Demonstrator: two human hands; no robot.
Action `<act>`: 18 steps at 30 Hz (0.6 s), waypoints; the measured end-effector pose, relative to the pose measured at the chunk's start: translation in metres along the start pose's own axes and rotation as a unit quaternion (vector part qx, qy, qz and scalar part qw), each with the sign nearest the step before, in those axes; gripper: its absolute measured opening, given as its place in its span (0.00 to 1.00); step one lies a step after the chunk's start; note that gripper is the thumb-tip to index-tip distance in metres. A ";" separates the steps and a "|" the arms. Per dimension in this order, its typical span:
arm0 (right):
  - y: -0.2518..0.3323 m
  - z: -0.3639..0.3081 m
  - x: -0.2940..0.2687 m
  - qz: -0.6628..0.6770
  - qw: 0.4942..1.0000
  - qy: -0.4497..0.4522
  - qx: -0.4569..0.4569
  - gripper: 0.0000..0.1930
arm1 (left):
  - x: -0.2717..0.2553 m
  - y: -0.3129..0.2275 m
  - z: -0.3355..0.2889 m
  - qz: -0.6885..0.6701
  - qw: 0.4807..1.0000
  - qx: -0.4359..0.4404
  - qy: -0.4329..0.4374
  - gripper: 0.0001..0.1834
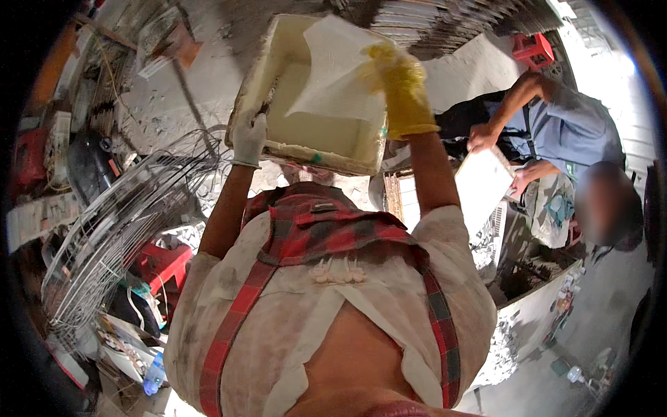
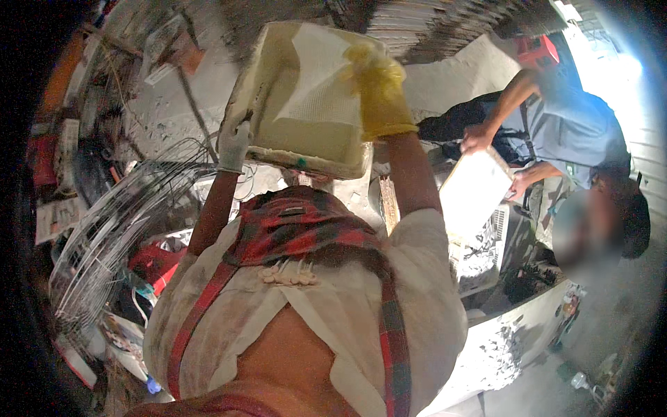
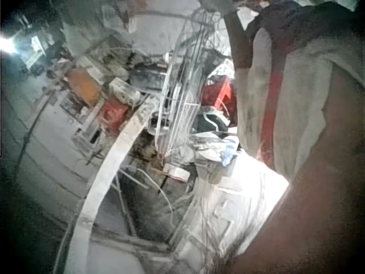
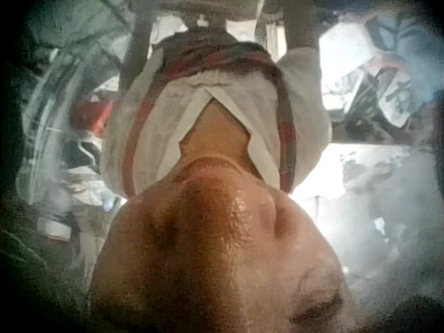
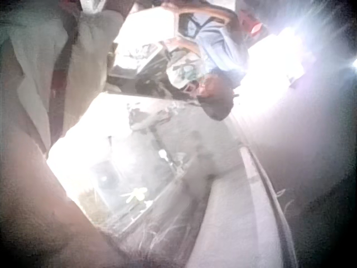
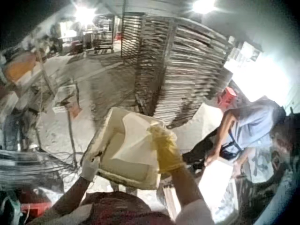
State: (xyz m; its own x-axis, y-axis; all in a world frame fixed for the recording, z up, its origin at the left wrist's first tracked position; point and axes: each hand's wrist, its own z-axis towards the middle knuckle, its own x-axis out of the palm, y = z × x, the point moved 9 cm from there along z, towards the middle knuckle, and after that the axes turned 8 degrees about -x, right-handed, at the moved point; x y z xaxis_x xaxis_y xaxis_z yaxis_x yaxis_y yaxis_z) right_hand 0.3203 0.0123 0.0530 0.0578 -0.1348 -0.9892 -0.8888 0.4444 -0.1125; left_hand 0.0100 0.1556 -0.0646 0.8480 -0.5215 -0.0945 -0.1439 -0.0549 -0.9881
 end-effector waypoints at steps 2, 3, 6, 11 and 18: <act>-0.011 -0.033 -0.056 -0.041 0.998 -0.041 -0.023 0.24 | 0.010 -0.013 0.000 0.073 0.997 0.006 0.007 0.15; -0.047 -0.062 -0.055 -0.088 0.958 -0.231 -0.148 0.25 | 0.036 -0.030 0.001 0.099 0.994 0.017 0.036 0.15; -0.086 -0.138 -0.091 -0.002 0.957 -0.269 -0.110 0.24 | 0.090 -0.038 -0.018 0.018 0.962 -0.177 0.207 0.18; -0.209 -0.293 -0.005 0.625 0.715 -0.311 -0.039 0.21 | 0.198 -0.074 -0.070 -0.027 0.870 -0.213 0.445 0.20; -0.161 -0.497 0.032 0.577 0.671 -0.351 0.307 0.31 | 0.318 -0.030 -0.161 0.130 0.715 -0.262 0.635 0.19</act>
State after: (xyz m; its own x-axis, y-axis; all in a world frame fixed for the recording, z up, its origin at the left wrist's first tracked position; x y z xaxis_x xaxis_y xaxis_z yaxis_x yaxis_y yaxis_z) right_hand 0.2387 -0.5039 0.0866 -0.1173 0.9666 -0.2277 -0.1839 0.2042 0.9615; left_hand 0.2017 -0.1457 -0.0450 -0.3409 -0.9065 0.2489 -0.6665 0.0463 -0.7441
